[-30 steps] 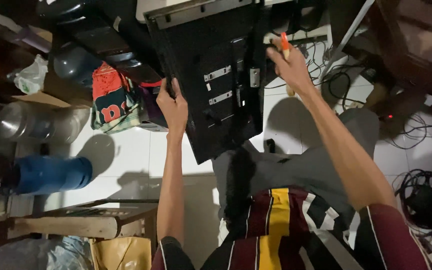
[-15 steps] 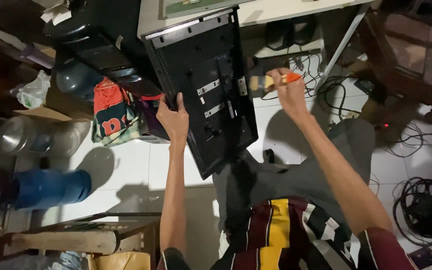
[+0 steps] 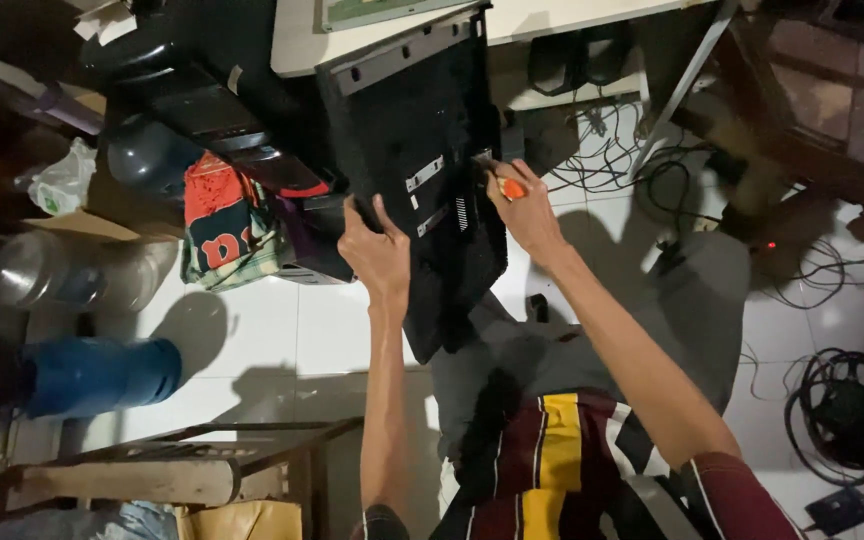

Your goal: Cleaning the back cover of a monitor using a small brush to remove dust.

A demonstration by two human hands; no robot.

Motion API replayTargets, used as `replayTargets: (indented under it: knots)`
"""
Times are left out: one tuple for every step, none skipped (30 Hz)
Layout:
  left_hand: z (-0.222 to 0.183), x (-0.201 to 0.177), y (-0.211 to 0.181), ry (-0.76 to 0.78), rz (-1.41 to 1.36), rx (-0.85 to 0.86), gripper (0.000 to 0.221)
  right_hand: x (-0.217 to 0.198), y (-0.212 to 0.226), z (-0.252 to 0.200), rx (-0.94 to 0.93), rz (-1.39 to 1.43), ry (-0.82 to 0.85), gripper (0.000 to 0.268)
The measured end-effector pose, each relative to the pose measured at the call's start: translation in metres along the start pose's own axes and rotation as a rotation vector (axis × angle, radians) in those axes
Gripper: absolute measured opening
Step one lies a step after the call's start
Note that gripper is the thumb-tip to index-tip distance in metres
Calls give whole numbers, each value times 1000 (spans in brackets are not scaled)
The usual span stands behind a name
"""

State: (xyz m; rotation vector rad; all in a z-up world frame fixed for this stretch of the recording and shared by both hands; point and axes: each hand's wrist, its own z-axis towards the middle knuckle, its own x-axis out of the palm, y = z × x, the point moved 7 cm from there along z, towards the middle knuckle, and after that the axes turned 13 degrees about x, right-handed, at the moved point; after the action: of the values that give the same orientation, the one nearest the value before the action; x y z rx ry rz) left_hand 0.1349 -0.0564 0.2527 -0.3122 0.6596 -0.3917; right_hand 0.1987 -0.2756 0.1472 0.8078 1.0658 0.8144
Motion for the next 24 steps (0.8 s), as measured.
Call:
replayTargets:
  knots:
    - [0, 0, -1, -3, 4, 1, 20, 5, -3, -1, -3, 4, 1, 16]
    - [0, 1, -2, 7, -4, -6, 20, 12, -4, -2, -50, -16, 25, 14]
    - [0, 3, -4, 19, -16, -10, 20, 17, -5, -4, -96, -38, 42, 13]
    - [0, 6, -1, 18, -17, -6, 20, 18, -6, -2, -97, -36, 38, 13]
    - [-2, 9, 1, 35, 13, -7, 19, 20, -11, 0, -70, -76, 68, 17]
    - [-3, 14, 3, 53, 44, -8, 17, 23, -16, 1, -42, -115, 99, 22]
    - [-1, 13, -2, 59, 42, -6, 17, 17, -4, -2, -36, -115, 96, 22]
    - [0, 12, -6, 77, 58, -4, 18, 12, 9, -5, -36, -98, 122, 26]
    - [1, 11, -10, 92, 75, -8, 20, 8, 21, -8, -40, -83, 153, 31]
    - [1, 11, -8, 94, 75, -12, 20, 7, 16, -5, -38, -85, 156, 31]
    - [4, 13, -8, 123, 88, 5, 20, 10, 4, 1, 99, 187, 267, 14]
    - [6, 15, -7, 152, 102, 22, 22, 14, -7, 5, 237, 460, 376, 10]
    - [6, 14, -1, 160, 103, 20, 22, 18, -21, 5, 245, 461, 377, 10]
    - [7, 12, 5, 153, 109, 10, 23, 17, -30, 5, 128, 53, 262, 19]
    - [9, 12, 11, 142, 114, 2, 23, 17, -37, 7, 2, -354, 141, 29]
    - [14, 12, 17, 145, 113, 1, 23, 11, -48, 7, 5, -355, 142, 29]
    - [16, 10, 24, 141, 109, -2, 25, 7, -64, 6, 74, -429, 164, 38]
    - [19, 7, 32, 137, 105, -5, 26, 2, -80, 4, 143, -503, 186, 48]
    - [26, 3, 36, 135, 110, -11, 26, -1, -75, -1, 139, -503, 193, 48]
    - [33, 0, 40, 149, 146, -11, 27, -12, -66, -5, 110, -426, 96, 41]
    - [41, -3, 43, 169, 181, -5, 27, -24, -58, -12, 88, -345, -3, 34]
    - [44, -6, 49, 172, 185, -6, 27, -24, -54, -15, 90, -343, 1, 34]
    - [49, -9, 52, 169, 159, 25, 27, -28, -52, -16, 137, -182, -14, 29]
    - [53, -11, 55, 168, 132, 56, 28, -32, -50, -18, 185, -22, -29, 25]
